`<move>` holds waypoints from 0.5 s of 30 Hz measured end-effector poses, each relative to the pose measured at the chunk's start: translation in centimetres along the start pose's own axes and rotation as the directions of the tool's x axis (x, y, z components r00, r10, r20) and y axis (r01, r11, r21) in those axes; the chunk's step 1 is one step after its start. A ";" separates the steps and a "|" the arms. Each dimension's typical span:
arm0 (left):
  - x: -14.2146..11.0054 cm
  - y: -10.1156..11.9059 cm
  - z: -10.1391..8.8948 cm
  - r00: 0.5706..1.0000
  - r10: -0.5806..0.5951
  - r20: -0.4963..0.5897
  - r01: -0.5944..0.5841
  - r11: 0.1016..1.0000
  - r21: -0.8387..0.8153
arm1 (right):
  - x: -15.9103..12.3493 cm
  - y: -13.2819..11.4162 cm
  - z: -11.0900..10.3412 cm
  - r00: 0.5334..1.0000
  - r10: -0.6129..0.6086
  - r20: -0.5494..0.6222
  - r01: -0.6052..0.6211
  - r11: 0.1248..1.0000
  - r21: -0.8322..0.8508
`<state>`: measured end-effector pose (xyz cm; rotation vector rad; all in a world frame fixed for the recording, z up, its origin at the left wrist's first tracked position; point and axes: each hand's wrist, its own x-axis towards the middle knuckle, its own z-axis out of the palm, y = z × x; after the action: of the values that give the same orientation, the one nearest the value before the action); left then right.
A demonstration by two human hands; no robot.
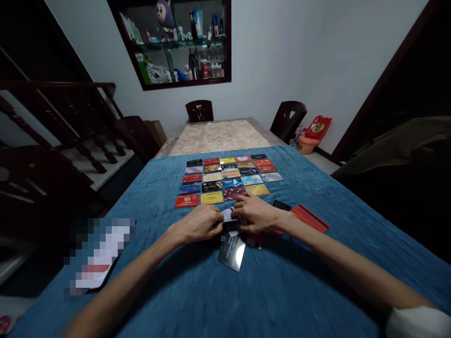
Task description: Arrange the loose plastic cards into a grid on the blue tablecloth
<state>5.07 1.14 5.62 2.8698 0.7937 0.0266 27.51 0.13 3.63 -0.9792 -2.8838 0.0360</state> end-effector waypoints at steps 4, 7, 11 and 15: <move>0.2 -0.4 0.3 0.997 -0.052 -0.052 0.053 0.999 0.009 | 0.2 0.7 0.3 0.999 0.048 -0.005 -0.048 0.999 -0.022; 0.3 -0.6 0.5 0.992 -0.094 -0.080 0.093 0.995 -0.018 | 0.2 1.2 0.4 0.996 0.085 -0.022 -0.085 0.996 -0.022; 0.5 -1.0 0.7 0.982 -0.108 -0.157 0.097 0.992 -0.079 | 0.2 1.7 0.6 0.986 0.138 -0.099 -0.137 0.990 0.022; 0.6 -1.4 1.0 0.955 -0.133 -0.264 0.097 0.985 -0.145 | 0.1 2.3 0.9 0.968 0.184 -0.173 -0.170 0.981 0.096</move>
<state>4.90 2.45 4.44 2.7248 0.9674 0.4525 28.75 2.03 2.59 -1.1574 -2.6034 0.0717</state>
